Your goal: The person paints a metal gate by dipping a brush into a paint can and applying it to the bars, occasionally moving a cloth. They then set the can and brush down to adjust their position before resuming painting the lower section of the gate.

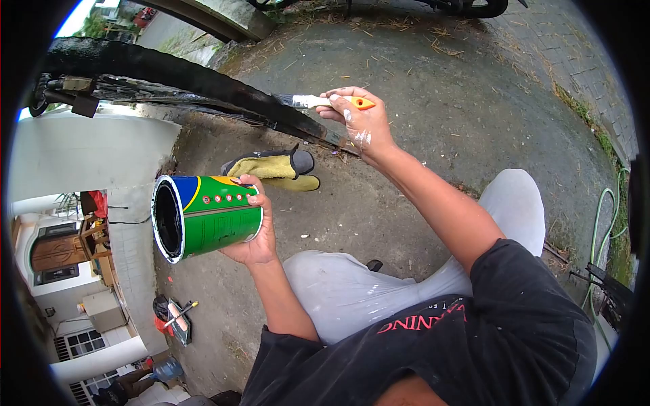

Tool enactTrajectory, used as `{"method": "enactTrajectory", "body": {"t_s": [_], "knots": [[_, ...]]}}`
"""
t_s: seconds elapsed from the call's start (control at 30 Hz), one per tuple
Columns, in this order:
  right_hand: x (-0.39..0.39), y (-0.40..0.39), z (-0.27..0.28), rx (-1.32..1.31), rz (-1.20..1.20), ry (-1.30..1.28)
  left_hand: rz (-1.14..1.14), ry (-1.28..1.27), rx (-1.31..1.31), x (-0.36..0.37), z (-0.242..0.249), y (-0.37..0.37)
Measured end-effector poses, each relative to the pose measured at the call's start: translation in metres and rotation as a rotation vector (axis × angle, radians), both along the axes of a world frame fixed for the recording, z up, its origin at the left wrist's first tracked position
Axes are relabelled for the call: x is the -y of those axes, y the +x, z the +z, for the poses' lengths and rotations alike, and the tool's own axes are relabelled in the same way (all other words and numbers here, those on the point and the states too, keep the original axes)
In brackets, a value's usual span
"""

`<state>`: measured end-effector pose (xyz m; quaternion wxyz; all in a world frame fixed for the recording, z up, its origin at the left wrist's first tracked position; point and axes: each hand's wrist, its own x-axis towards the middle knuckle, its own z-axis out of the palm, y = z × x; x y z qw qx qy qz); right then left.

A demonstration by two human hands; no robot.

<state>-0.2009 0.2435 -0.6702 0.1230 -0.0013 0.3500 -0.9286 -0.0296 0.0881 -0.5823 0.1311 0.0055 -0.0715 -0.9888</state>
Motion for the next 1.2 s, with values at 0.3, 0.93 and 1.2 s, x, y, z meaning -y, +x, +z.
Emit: {"method": "enactTrajectory", "body": {"t_s": [0.3,0.93,1.2], "knots": [[0.003,0.013,-0.006,-0.127,0.001,0.185,0.008,0.019,0.013,0.001,0.000,0.002],[-0.011,0.029,-0.030,-0.844,-0.269,0.639,0.006,0.037,0.003,0.001,0.002,0.004],[-0.015,0.022,-0.041,-0.671,-0.341,0.674,0.003,0.038,0.007,0.003,0.002,0.007]]}}
